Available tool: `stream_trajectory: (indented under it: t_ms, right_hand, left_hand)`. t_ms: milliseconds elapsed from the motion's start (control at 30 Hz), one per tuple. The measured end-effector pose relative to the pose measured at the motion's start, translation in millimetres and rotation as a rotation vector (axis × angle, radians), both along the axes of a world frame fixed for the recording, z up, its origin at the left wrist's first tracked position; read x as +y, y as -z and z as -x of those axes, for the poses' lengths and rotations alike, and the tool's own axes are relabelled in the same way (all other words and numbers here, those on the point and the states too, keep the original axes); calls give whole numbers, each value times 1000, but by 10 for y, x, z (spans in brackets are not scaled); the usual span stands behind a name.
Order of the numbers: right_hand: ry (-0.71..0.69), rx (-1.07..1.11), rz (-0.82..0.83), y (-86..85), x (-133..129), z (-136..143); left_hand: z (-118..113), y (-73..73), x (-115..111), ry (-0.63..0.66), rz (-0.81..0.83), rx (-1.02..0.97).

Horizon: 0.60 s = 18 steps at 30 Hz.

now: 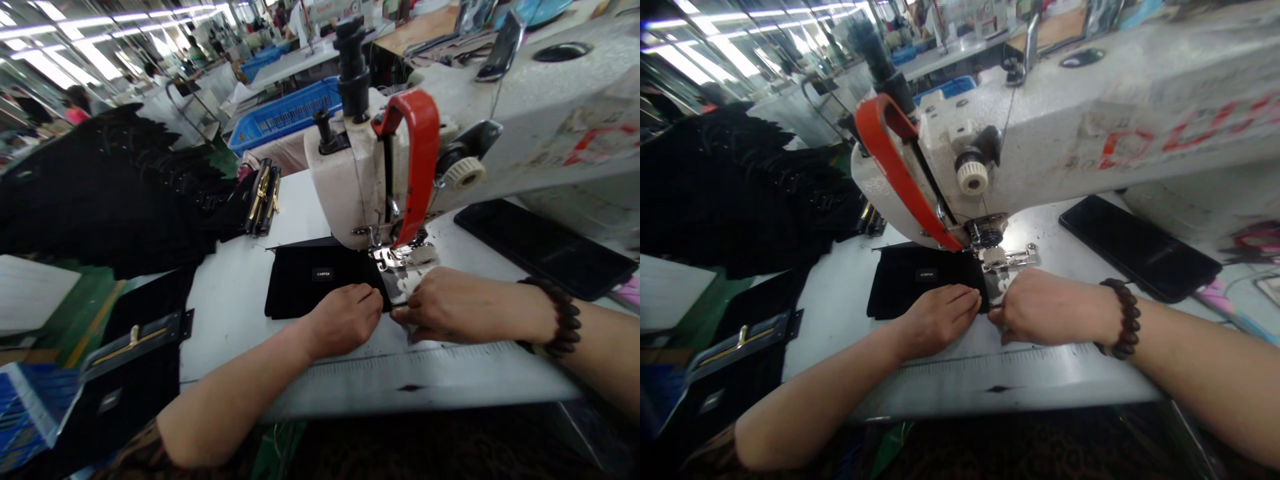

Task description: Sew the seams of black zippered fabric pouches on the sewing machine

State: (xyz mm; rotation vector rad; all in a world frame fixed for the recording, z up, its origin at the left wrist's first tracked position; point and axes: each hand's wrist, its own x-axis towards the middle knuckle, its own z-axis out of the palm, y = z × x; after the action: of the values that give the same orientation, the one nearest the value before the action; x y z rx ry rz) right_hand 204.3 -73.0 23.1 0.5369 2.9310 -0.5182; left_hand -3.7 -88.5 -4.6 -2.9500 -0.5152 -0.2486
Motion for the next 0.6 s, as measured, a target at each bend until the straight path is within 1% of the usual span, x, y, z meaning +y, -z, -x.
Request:
stream_trajectory:
  t_ms: [100,267,367,533,600]
  right_hand:
    - [-1,12,-16,-14,36,-51]
    - [31,84,-121,16,58,-67]
    - [18,108,-153,40,36,-24]
    - [8,49,-128,89,-17,25]
    - [-5,74,-166,127,-38,22]
  left_hand:
    - [0,-7,-5,1,-8,18]
    - [-11,-8,-13,-5,-20,43]
    - [-15,1,-12,9,-24,20]
    - [26,10,-13,-3,-3,-48]
    - [55,18,-16,-11,8,-92]
